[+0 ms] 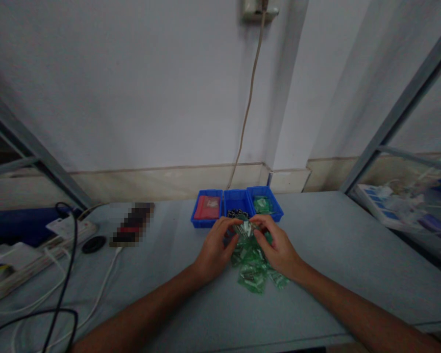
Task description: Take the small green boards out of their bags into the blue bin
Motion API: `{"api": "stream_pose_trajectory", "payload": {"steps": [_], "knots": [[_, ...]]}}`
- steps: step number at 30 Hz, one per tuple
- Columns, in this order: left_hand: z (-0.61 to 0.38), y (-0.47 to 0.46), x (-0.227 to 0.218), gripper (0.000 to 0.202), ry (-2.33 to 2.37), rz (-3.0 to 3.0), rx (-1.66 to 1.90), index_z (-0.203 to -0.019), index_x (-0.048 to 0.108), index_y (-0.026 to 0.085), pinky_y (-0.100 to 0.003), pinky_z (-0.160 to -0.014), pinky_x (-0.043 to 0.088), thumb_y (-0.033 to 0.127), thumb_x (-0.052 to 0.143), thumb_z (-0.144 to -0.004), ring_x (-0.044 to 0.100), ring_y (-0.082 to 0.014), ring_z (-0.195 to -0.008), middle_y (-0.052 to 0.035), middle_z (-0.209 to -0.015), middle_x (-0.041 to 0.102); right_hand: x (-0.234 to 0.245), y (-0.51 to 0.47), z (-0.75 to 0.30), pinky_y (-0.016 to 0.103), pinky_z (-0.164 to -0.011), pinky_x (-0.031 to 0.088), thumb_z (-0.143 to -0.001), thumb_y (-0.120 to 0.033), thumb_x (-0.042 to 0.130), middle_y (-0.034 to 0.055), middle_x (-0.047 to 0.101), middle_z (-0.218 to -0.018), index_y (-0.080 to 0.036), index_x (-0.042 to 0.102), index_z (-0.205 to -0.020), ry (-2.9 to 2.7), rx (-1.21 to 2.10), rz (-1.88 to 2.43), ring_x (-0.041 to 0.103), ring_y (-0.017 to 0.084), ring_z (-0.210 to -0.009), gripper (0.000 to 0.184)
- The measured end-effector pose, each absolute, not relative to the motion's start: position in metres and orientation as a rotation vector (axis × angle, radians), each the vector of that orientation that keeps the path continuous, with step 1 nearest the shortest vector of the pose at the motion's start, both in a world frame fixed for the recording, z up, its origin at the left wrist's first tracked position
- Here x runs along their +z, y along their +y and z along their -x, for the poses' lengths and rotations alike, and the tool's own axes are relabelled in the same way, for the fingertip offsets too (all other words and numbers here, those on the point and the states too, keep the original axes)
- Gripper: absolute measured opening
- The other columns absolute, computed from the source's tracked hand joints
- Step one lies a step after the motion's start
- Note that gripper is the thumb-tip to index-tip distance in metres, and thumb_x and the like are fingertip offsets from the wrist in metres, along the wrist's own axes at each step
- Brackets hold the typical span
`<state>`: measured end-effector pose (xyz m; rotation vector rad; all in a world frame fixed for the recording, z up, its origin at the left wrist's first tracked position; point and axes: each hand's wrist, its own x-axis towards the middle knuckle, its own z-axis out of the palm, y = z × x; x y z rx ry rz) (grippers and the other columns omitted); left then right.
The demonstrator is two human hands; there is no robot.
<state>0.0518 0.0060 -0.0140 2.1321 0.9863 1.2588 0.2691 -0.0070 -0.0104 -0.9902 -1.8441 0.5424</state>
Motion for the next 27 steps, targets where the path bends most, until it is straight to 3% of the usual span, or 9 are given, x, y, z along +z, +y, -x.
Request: {"api": "stream_pose_trajectory", "payload": {"steps": [4,7,11,14,19,22,27], "knots": [[-0.0501,0.0089,-0.0124,0.013,1.081,-2.098,1.187,-0.109,0.072,0.021,-0.031,-0.081,0.047,0.027,0.066,-0.099,0.058,-0.0198,-0.086,-0.0030,-0.091,0.063,-0.0071,-0.0094,-0.2691,0.035,-0.083,0.053,-0.106,-0.027,0.055,0.0062,0.068,-0.109,-0.025,0.059,-0.129,-1.886,0.547,0.940,0.065,0.021,-0.089,0.024],[-0.0501,0.0085,-0.0112,0.027,1.119,-2.025,1.162,-0.092,0.069,0.018,-0.029,-0.072,0.041,0.040,0.059,-0.104,0.054,-0.0173,-0.077,-0.0009,-0.081,0.060,-0.0057,-0.0095,-0.2684,0.036,-0.081,0.053,-0.103,-0.028,0.062,0.0068,0.063,-0.108,-0.025,0.059,-0.127,-1.925,0.476,0.908,0.062,0.022,-0.087,0.025],[-0.0514,0.0058,-0.0112,0.045,1.126,-1.951,1.114,-0.072,0.052,0.019,-0.027,-0.063,0.033,0.049,0.053,-0.105,0.043,-0.0137,-0.066,0.0036,-0.069,0.046,-0.0067,-0.0083,-0.2670,0.035,-0.079,0.052,-0.100,-0.023,0.063,0.0075,0.062,-0.110,-0.024,0.060,-0.118,-1.905,0.436,0.913,0.060,0.022,-0.089,0.019],[-0.0519,0.0050,-0.0109,0.047,1.128,-1.932,1.112,-0.071,0.049,0.019,-0.026,-0.062,0.032,0.052,0.053,-0.104,0.042,-0.0134,-0.066,0.0039,-0.069,0.044,-0.0068,-0.0083,-0.2673,0.034,-0.076,0.051,-0.100,-0.019,0.061,0.0040,0.063,-0.098,-0.024,0.059,-0.121,-1.887,0.478,0.961,0.061,0.021,-0.082,0.021],[-0.0512,0.0074,-0.0104,0.047,1.113,-1.849,1.161,-0.073,0.050,0.019,-0.025,-0.062,0.033,0.053,0.052,-0.105,0.042,-0.0130,-0.065,0.0044,-0.067,0.044,-0.0025,-0.0089,-0.2692,0.039,-0.087,0.049,-0.101,-0.011,0.054,0.0063,0.068,-0.105,-0.026,0.064,-0.119,-2.030,0.439,0.866,0.061,0.025,-0.095,0.025],[-0.0509,0.0083,-0.0103,0.048,1.101,-1.798,1.176,-0.073,0.052,0.019,-0.025,-0.061,0.035,0.054,0.052,-0.105,0.043,-0.0129,-0.065,0.0042,-0.067,0.046,-0.0021,-0.0088,-0.2694,0.040,-0.086,0.049,-0.095,-0.006,0.057,0.0058,0.068,-0.103,-0.026,0.064,-0.121,-2.043,0.443,0.879,0.060,0.026,-0.094,0.033],[-0.0513,0.0073,-0.0109,0.049,1.046,-1.827,1.090,-0.074,0.054,0.018,-0.026,-0.063,0.037,0.054,0.049,-0.107,0.046,-0.0135,-0.066,0.0034,-0.068,0.049,-0.0033,-0.0063,-0.2701,0.039,-0.086,0.049,-0.097,-0.011,0.060,0.0058,0.068,-0.102,-0.026,0.067,-0.115,-2.010,0.501,0.903,0.061,0.026,-0.096,0.024]]}}
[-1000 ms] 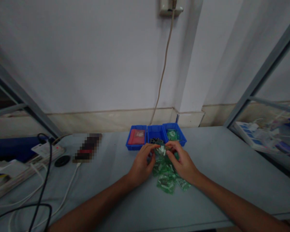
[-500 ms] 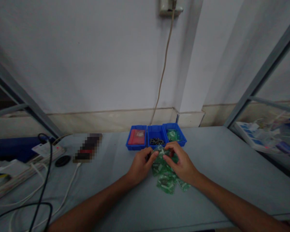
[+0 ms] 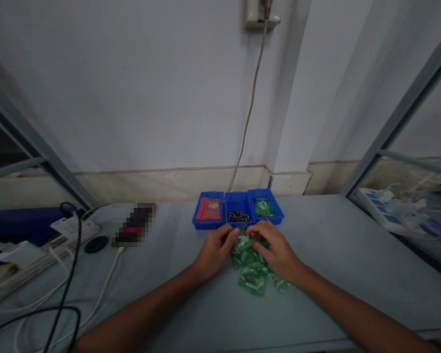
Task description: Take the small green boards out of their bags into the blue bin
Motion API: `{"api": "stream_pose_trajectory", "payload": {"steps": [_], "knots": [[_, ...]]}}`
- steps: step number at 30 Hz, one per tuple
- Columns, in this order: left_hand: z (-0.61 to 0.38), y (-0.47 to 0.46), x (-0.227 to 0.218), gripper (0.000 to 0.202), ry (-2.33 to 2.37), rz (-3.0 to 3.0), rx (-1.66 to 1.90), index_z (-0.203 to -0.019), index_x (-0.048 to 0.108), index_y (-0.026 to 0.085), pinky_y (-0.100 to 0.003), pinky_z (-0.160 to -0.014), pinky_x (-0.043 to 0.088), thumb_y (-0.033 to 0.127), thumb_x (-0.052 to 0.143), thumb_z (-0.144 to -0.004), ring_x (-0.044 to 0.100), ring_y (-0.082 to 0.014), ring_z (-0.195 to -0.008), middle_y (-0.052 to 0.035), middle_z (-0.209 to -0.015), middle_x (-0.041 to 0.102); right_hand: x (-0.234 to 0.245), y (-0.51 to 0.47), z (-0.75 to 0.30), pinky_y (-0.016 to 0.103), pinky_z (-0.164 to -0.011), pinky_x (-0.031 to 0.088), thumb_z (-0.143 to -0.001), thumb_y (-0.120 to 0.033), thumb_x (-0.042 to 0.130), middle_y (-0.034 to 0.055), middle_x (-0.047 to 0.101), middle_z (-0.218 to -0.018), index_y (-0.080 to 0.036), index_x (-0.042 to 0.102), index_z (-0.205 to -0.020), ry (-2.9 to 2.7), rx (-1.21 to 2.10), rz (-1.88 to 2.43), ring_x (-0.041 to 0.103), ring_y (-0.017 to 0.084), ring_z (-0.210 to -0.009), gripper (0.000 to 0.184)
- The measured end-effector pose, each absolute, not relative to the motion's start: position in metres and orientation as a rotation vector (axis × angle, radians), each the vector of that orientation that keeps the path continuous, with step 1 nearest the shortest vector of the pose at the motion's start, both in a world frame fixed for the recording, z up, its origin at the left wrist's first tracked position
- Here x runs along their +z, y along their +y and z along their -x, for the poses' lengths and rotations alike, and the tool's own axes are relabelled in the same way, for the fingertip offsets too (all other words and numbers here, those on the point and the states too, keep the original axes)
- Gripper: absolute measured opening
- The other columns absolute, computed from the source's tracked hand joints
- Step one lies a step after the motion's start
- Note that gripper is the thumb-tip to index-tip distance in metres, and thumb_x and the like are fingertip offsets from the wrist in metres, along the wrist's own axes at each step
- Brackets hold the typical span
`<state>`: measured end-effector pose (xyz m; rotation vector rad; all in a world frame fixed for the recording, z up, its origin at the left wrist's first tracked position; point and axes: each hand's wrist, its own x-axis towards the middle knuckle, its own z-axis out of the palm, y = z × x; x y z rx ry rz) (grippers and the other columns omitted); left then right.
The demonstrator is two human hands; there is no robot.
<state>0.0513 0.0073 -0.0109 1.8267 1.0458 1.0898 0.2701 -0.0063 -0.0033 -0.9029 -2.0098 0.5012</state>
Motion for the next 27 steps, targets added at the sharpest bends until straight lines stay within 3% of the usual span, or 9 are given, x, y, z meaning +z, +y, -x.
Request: {"api": "stream_pose_trajectory", "payload": {"steps": [5,12,18,24,27], "knots": [[-0.051,0.005,-0.009,0.046,1.086,-1.931,1.123,-0.078,0.060,0.017,-0.028,-0.068,0.039,0.050,0.046,-0.109,0.052,-0.0155,-0.072,0.0002,-0.075,0.056,-0.004,-0.005,-0.270,0.036,-0.090,0.050,-0.103,-0.022,0.060,0.0075,0.064,-0.112,-0.025,0.067,-0.112,-1.905,0.530,0.902,0.063,0.025,-0.105,0.012],[-0.053,0.004,-0.009,0.016,1.040,-1.949,1.207,-0.105,0.063,0.018,-0.027,-0.071,0.045,0.034,0.061,-0.103,0.056,-0.0154,-0.076,-0.0011,-0.087,0.063,-0.012,-0.002,-0.268,0.033,-0.077,0.047,-0.105,-0.035,0.059,0.0005,0.062,-0.089,-0.024,0.060,-0.116,-1.757,0.666,1.048,0.061,0.021,-0.082,0.015],[-0.052,0.008,-0.014,0.042,0.984,-2.058,1.280,-0.138,0.058,0.025,-0.028,-0.076,0.050,0.021,0.069,-0.097,0.058,-0.0160,-0.083,-0.0040,-0.105,0.063,-0.015,0.000,-0.267,0.030,-0.070,0.043,-0.103,-0.036,0.062,-0.0067,0.049,-0.076,-0.026,0.047,-0.126,-1.636,0.763,1.020,0.054,0.018,-0.070,0.029],[-0.050,0.007,-0.016,0.035,0.945,-2.169,1.249,-0.136,0.065,0.032,-0.029,-0.076,0.053,0.023,0.063,-0.103,0.058,-0.0169,-0.088,-0.0069,-0.118,0.059,-0.019,0.003,-0.266,0.029,-0.065,0.042,-0.102,-0.039,0.065,-0.0070,0.050,-0.073,-0.027,0.048,-0.123,-1.587,0.815,0.984,0.053,0.017,-0.067,0.030],[-0.050,0.006,-0.017,0.034,0.921,-2.228,1.249,-0.137,0.066,0.032,-0.032,-0.085,0.055,0.021,0.054,-0.107,0.060,-0.0184,-0.098,-0.0078,-0.120,0.057,-0.018,0.006,-0.267,0.028,-0.061,0.041,-0.100,-0.040,0.068,-0.0081,0.050,-0.070,-0.027,0.047,-0.120,-1.526,0.863,0.973,0.052,0.016,-0.063,0.031]]}}
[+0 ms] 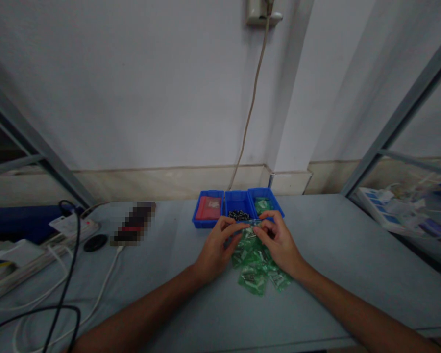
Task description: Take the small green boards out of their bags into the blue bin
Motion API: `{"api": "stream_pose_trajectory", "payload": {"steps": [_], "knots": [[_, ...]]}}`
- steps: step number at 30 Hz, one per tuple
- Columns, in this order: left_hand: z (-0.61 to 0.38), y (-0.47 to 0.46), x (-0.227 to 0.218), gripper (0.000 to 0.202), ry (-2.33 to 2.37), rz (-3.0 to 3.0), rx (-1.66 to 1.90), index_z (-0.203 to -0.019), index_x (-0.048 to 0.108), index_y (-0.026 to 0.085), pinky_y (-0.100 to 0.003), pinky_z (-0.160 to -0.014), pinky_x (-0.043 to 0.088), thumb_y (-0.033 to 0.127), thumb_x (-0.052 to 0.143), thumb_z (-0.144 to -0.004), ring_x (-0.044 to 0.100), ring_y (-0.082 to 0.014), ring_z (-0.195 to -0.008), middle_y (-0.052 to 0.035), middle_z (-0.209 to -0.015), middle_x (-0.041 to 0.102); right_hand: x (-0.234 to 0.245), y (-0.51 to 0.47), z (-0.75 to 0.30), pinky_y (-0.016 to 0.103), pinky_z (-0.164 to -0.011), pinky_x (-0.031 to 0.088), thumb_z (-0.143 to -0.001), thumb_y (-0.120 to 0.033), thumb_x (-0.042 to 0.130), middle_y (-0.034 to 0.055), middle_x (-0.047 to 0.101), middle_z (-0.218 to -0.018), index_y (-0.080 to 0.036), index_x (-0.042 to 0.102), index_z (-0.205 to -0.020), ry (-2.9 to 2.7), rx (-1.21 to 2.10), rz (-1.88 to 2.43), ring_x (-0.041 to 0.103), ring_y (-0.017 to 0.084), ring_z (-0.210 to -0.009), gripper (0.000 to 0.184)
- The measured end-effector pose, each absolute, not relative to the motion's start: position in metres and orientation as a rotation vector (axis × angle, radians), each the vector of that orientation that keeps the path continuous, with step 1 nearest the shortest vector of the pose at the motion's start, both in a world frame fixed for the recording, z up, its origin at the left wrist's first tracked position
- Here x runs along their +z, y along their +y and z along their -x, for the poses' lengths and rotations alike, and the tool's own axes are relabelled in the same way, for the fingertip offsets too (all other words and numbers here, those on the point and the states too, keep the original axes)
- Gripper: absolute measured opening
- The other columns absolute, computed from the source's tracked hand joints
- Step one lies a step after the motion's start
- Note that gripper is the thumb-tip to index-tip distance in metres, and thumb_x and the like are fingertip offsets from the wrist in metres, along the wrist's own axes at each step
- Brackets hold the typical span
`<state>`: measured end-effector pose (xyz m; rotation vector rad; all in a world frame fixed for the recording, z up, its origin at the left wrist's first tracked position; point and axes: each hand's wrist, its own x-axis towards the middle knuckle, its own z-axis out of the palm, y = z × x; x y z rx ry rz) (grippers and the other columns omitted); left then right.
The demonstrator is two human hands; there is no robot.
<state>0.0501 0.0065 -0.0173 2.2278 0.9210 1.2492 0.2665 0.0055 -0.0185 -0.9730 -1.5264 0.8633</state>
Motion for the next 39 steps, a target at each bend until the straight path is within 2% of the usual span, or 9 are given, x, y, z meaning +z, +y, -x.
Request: {"api": "stream_pose_trajectory", "payload": {"steps": [3,7,10,13,18,24,29,34,39], "knots": [[-0.051,0.005,-0.017,0.038,0.906,-2.283,1.224,-0.139,0.065,0.031,-0.036,-0.094,0.055,0.017,0.047,-0.109,0.061,-0.0198,-0.105,-0.0087,-0.120,0.057,-0.015,0.006,-0.267,0.025,-0.052,0.038,-0.099,-0.045,0.069,-0.0085,0.049,-0.068,-0.027,0.050,-0.114,-1.475,0.950,0.974,0.050,0.014,-0.056,0.031],[-0.052,0.003,-0.015,0.036,0.952,-2.288,1.182,-0.136,0.066,0.029,-0.039,-0.096,0.056,0.022,0.066,-0.101,0.060,-0.0241,-0.112,-0.0108,-0.128,0.056,-0.010,0.005,-0.268,0.025,-0.046,0.039,-0.097,-0.056,0.068,-0.0043,0.056,-0.072,-0.024,0.061,-0.099,-1.487,0.998,1.014,0.049,0.013,-0.052,0.033],[-0.051,0.004,-0.014,0.023,1.002,-2.239,1.239,-0.124,0.070,0.026,-0.039,-0.098,0.055,0.027,0.066,-0.102,0.061,-0.0238,-0.111,-0.0102,-0.123,0.058,-0.009,0.003,-0.267,0.026,-0.047,0.041,-0.103,-0.059,0.057,-0.0019,0.061,-0.071,-0.022,0.067,-0.097,-1.543,0.981,1.027,0.051,0.014,-0.051,0.039],[-0.050,0.005,-0.012,0.015,1.018,-2.189,1.344,-0.110,0.071,0.021,-0.035,-0.092,0.053,0.027,0.058,-0.106,0.062,-0.0211,-0.102,-0.0080,-0.110,0.062,-0.010,0.001,-0.266,0.027,-0.051,0.043,-0.109,-0.056,0.048,0.0012,0.066,-0.079,-0.022,0.069,-0.101,-1.631,0.927,1.008,0.054,0.015,-0.056,0.041],[-0.051,0.006,-0.013,0.016,1.058,-2.135,1.302,-0.100,0.067,0.020,-0.028,-0.075,0.047,0.028,0.056,-0.107,0.059,-0.0170,-0.080,-0.0026,-0.090,0.064,-0.011,0.000,-0.267,0.029,-0.064,0.048,-0.105,-0.044,0.059,0.0025,0.064,-0.093,-0.024,0.067,-0.108,-1.724,0.752,1.001,0.059,0.019,-0.075,0.021],[-0.052,0.008,-0.018,0.014,1.120,-2.005,1.257,-0.113,0.064,0.021,-0.027,-0.075,0.049,0.030,0.058,-0.105,0.063,-0.0163,-0.081,-0.0013,-0.094,0.069,-0.009,-0.002,-0.268,0.032,-0.079,0.048,-0.105,-0.033,0.058,0.0033,0.064,-0.102,-0.024,0.061,-0.112,-1.764,0.696,0.997,0.061,0.021,-0.089,0.011],[-0.052,0.008,-0.019,0.023,1.115,-1.958,1.296,-0.127,0.057,0.022,-0.027,-0.073,0.049,0.031,0.057,-0.105,0.060,-0.0160,-0.076,0.0025,-0.083,0.064,-0.008,-0.002,-0.267,0.032,-0.084,0.048,-0.108,-0.027,0.051,0.0027,0.065,-0.101,-0.024,0.061,-0.112,-1.771,0.769,0.935,0.062,0.020,-0.092,0.011],[-0.050,0.007,-0.018,0.019,1.126,-1.949,1.296,-0.119,0.061,0.021,-0.028,-0.076,0.049,0.035,0.055,-0.106,0.062,-0.0169,-0.082,-0.0008,-0.091,0.068,-0.008,0.001,-0.268,0.032,-0.081,0.047,-0.103,-0.020,0.057,0.0029,0.067,-0.103,-0.024,0.066,-0.118,-1.801,0.776,0.927,0.060,0.020,-0.088,0.018],[-0.050,0.005,-0.013,0.021,1.113,-1.977,1.231,-0.109,0.066,0.020,-0.027,-0.077,0.049,0.035,0.051,-0.108,0.064,-0.0170,-0.084,-0.0017,-0.092,0.070,-0.007,0.003,-0.269,0.032,-0.077,0.047,-0.099,-0.024,0.069,0.0039,0.066,-0.105,-0.024,0.068,-0.117,-1.826,0.765,0.911,0.057,0.020,-0.083,0.019]]}}
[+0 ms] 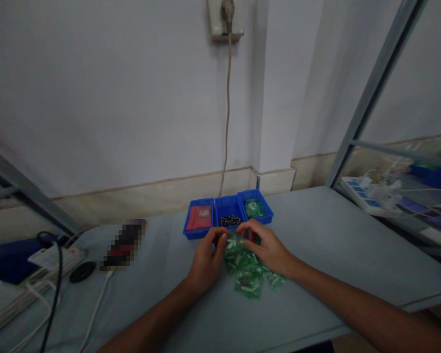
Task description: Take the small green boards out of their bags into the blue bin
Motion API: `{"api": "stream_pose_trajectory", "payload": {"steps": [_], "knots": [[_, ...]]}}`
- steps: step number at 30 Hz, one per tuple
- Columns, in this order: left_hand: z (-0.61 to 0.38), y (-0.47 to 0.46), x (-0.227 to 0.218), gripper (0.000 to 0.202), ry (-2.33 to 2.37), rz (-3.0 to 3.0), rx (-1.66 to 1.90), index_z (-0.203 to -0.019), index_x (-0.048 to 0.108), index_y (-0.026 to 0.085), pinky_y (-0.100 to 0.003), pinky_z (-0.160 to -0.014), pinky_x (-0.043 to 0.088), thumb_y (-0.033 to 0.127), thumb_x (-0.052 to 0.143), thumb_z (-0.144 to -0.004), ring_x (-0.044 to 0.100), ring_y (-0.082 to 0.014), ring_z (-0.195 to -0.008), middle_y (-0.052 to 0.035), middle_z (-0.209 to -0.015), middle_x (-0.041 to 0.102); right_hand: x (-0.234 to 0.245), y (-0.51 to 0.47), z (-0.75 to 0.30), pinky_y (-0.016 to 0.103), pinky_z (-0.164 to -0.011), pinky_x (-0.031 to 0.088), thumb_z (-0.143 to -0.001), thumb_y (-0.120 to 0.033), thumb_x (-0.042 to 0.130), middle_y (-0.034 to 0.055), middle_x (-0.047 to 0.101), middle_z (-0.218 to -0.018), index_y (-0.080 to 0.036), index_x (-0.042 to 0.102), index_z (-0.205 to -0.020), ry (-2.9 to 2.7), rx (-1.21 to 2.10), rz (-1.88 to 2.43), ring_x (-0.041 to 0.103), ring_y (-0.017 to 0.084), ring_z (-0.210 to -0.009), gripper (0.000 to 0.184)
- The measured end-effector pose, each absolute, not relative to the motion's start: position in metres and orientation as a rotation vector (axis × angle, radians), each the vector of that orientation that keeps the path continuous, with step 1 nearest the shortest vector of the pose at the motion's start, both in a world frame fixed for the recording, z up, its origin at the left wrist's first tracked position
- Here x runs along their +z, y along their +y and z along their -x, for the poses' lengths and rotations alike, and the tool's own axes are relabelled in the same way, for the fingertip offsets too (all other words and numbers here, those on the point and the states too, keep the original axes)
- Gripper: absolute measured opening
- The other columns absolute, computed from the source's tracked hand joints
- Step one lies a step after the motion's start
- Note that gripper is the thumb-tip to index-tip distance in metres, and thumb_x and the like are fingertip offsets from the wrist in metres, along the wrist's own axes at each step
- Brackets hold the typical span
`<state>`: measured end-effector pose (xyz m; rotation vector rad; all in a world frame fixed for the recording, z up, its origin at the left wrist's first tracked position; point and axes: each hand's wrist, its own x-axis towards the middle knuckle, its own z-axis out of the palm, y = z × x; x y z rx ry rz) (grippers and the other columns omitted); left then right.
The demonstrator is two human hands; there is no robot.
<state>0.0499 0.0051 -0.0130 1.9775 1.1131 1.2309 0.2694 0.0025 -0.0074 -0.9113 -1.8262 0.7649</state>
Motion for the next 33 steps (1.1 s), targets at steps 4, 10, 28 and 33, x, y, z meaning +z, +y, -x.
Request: {"api": "stream_pose_trajectory", "payload": {"steps": [4,10,28,33], "knots": [[-0.050,0.004,-0.012,0.021,1.105,-2.002,1.204,-0.108,0.066,0.020,-0.027,-0.076,0.049,0.035,0.052,-0.108,0.064,-0.0169,-0.083,-0.0016,-0.091,0.070,-0.007,0.004,-0.270,0.032,-0.078,0.047,-0.102,-0.030,0.067,0.0051,0.061,-0.105,-0.023,0.069,-0.102,-1.802,0.719,0.902,0.058,0.020,-0.087,0.008],[-0.051,0.007,-0.016,0.017,1.063,-2.008,1.221,-0.119,0.061,0.020,-0.028,-0.078,0.051,0.027,0.056,-0.104,0.063,-0.0162,-0.081,-0.0008,-0.090,0.067,-0.017,0.010,-0.268,0.028,-0.063,0.042,-0.104,-0.039,0.063,-0.0042,0.054,-0.076,-0.023,0.058,-0.097,-1.600,0.926,0.957,0.053,0.015,-0.067,0.018],[-0.052,0.006,-0.010,0.018,1.094,-2.087,1.240,-0.105,0.071,0.020,-0.029,-0.074,0.049,0.034,0.059,-0.105,0.061,-0.0171,-0.080,-0.0025,-0.089,0.067,-0.015,0.006,-0.267,0.030,-0.069,0.045,-0.100,-0.046,0.068,0.0002,0.061,-0.087,-0.025,0.068,-0.116,-1.622,0.901,0.952,0.057,0.019,-0.078,0.026],[-0.053,0.003,-0.009,0.025,1.075,-2.001,1.138,-0.103,0.069,0.019,-0.027,-0.072,0.047,0.039,0.055,-0.106,0.061,-0.0166,-0.078,-0.0012,-0.085,0.067,-0.018,0.010,-0.268,0.032,-0.079,0.046,-0.098,-0.040,0.072,0.0022,0.058,-0.096,-0.024,0.072,-0.110,-1.731,0.704,0.943,0.057,0.021,-0.088,0.020]]}}
